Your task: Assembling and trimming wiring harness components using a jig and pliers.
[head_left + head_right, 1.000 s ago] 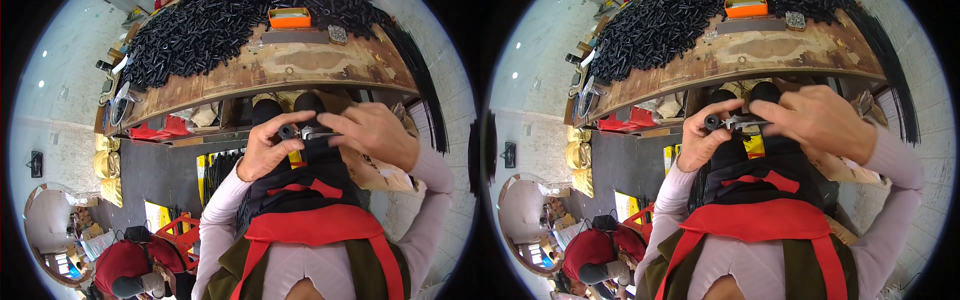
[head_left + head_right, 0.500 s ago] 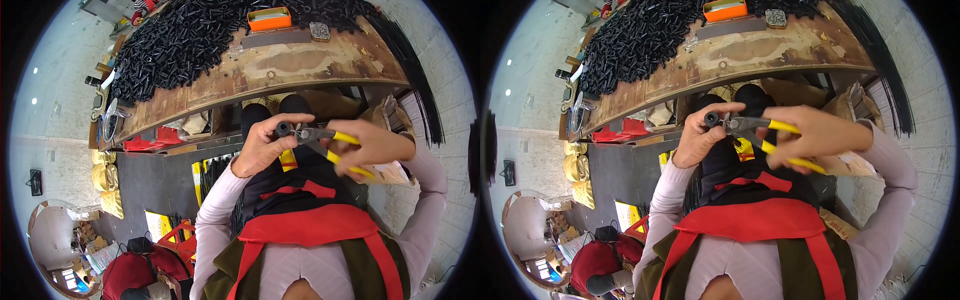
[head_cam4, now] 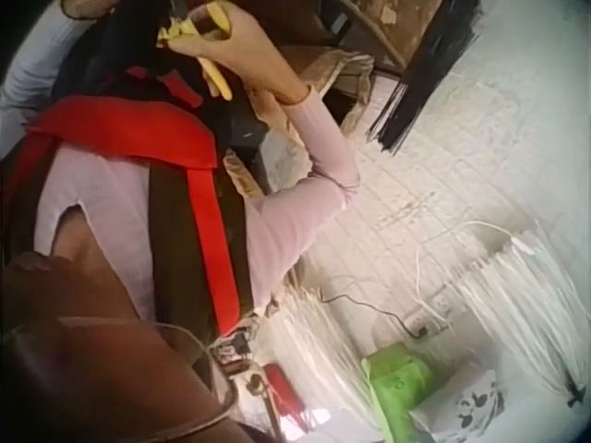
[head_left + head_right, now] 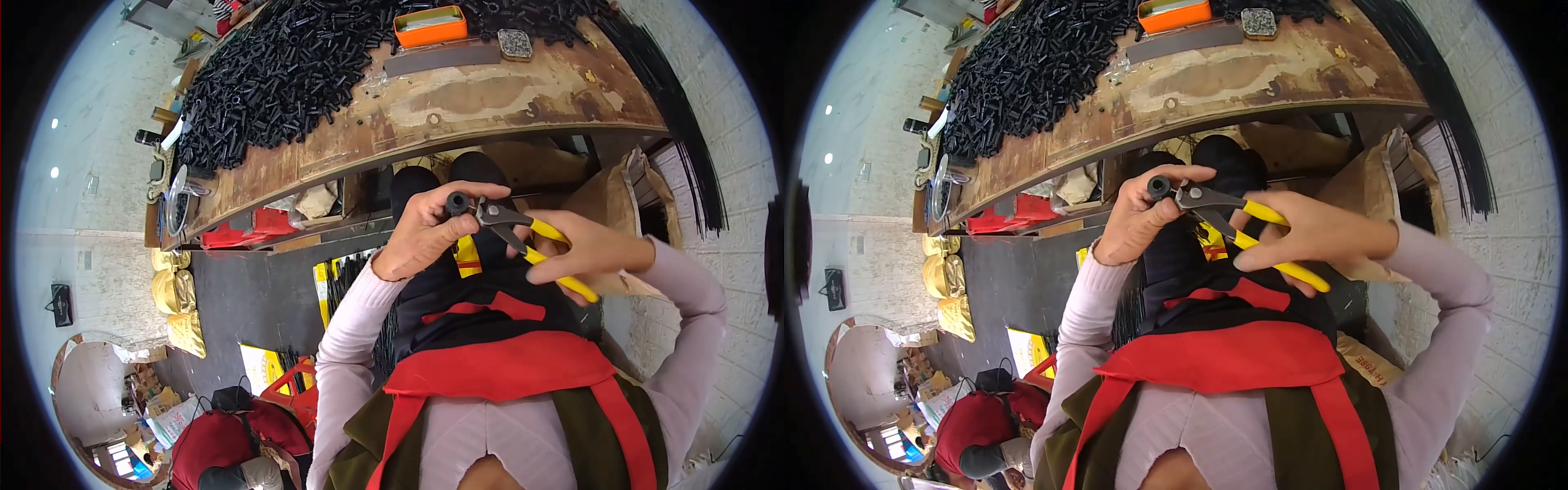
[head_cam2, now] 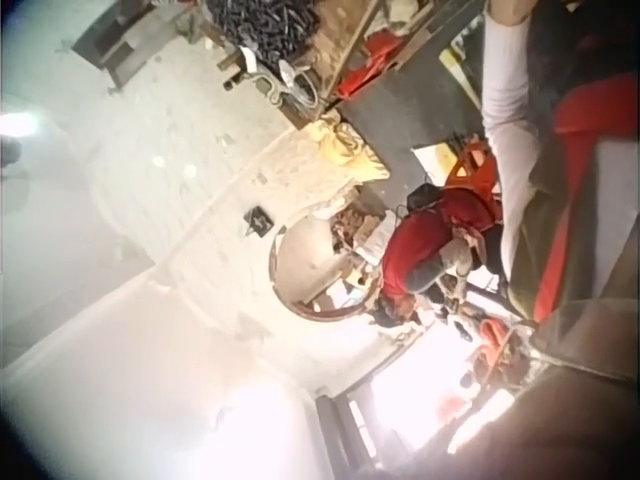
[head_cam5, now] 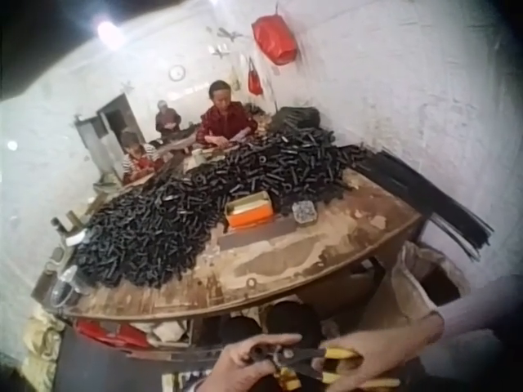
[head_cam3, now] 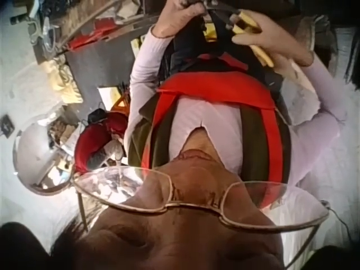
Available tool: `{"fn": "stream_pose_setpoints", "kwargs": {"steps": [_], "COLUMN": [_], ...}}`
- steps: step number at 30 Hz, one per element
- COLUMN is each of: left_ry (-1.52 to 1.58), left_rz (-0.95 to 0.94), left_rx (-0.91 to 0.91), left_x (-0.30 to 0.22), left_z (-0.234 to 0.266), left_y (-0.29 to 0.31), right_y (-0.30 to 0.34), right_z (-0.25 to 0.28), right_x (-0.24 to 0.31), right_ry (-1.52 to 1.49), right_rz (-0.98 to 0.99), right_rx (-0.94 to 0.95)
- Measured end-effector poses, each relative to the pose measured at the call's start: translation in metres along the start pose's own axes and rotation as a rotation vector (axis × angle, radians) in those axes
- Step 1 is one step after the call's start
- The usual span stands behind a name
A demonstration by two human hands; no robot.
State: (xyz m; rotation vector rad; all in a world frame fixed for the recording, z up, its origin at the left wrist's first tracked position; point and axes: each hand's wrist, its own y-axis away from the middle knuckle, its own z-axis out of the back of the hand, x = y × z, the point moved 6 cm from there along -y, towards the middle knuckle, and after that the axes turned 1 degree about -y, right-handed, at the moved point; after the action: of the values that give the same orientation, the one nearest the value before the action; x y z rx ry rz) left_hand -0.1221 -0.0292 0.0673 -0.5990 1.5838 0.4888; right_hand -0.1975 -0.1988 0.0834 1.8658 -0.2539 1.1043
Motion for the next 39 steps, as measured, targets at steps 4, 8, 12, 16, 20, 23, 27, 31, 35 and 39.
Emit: {"fn": "stream_pose_setpoints", "kwargs": {"steps": [4,8,12,16,20,23,27,31,35,39], "left_ry": [0.032,-0.042,-0.062,-0.204,-0.269,-0.289,-0.275,-0.245,-0.246,-0.314], "left_rz": [0.013,-0.003,-0.062,-0.103,-0.169,-0.180,-0.180,-0.185,-0.173,-0.124], "left_rx": [-0.134,-0.094,-0.040,-0.187,-0.173,-0.172,-0.184,-0.184,-0.212,-0.141], "left_x": [0.004,0.002,0.001,0.001,0.001,0.004,0.011,0.012,0.010,0.005], "left_z": [0.004,0.010,0.003,0.014,0.010,0.014,0.018,0.023,0.025,0.019], "left_y": [-0.003,-0.004,-0.002,0.006,0.011,0.015,0.019,0.023,0.023,0.018], "right_y": [0.022,-0.002,-0.018,0.004,-0.018,-0.033,-0.030,-0.027,-0.027,-0.036], "right_z": [0.010,0.018,0.000,0.019,0.027,0.012,0.006,0.003,-0.006,-0.001], "right_x": [0.040,0.024,-0.010,0.032,0.026,0.003,0.013,0.025,0.024,0.011], "right_ry": [1.160,0.380,-0.128,0.957,0.817,0.420,0.344,0.368,0.261,0.241], "right_rz": [0.940,0.248,-0.066,0.812,0.518,0.251,0.306,0.246,0.161,0.085], "right_rx": [-0.869,-0.176,0.263,-0.683,-0.433,-0.144,-0.138,-0.110,-0.165,-0.105]}}
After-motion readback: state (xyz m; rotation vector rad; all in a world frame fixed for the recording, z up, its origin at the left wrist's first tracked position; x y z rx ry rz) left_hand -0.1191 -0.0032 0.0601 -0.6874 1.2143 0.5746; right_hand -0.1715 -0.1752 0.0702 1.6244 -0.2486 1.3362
